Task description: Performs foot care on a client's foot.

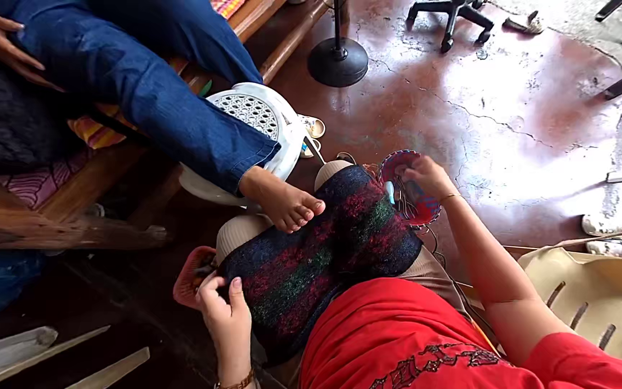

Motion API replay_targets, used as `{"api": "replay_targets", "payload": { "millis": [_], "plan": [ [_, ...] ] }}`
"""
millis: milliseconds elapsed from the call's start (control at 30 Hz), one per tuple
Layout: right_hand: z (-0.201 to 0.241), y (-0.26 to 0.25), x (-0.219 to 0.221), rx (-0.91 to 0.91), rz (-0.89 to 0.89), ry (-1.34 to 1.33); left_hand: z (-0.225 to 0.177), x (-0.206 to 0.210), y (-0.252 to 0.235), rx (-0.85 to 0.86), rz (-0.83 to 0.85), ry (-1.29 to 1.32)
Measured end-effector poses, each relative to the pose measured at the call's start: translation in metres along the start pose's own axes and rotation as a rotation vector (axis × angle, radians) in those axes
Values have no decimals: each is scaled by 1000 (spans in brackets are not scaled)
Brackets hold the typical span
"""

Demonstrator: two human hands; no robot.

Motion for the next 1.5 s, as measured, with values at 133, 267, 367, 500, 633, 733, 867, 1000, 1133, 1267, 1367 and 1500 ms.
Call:
{"api": "replay_targets", "payload": {
  "millis": [133, 267, 367, 500, 633, 733, 867, 1000, 1133, 1267, 1367, 1500],
  "plan": [
    [-80, -15, 51, 174, 155, 227, -1, -7, -26, -30, -122, -36],
    [-89, -10, 101, 267, 198, 344, -7, -10, -52, -123, -89, -33],
    [-84, -15, 114, 206, 155, 363, -23, -9, -45, -82, -82, -43],
    [-79, -19, 115, 199, 192, 425, -27, 12, -12, -35, -70, -15],
    [-66, -28, 109, 196, 116, 441, -19, 17, 19, -10, -51, -12],
    [-59, -35, 109, 244, 124, 406, -10, 19, 46, -67, -10, 0],
    [-53, -41, 109, 283, 195, 425, 8, 24, 82, -122, 11, 60],
    [-41, -41, 78, 136, 35, 195, 26, 13, 101, -135, -4, 43],
    [-2, -13, 32, -84, 17, -708, 3, -17, 92, -27, -174, 12],
    [86, 54, -9, -486, 192, -822, -56, -23, 69, 172, -212, 61],
    [150, 121, -3, -761, 344, -480, -119, -6, 55, 345, -43, 275],
    [196, 192, 40, -988, 436, -221, -191, 32, 49, 430, 475, 676]
  ]
}}
Point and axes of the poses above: each hand's wrist, its own y-axis away from the middle knuckle, its own x-axis out of the palm, z = x × y, the point moved 8 cm from there along -y, towards the middle knuckle, and after that the axes turned 8 degrees about -y, right-handed, at the moved point
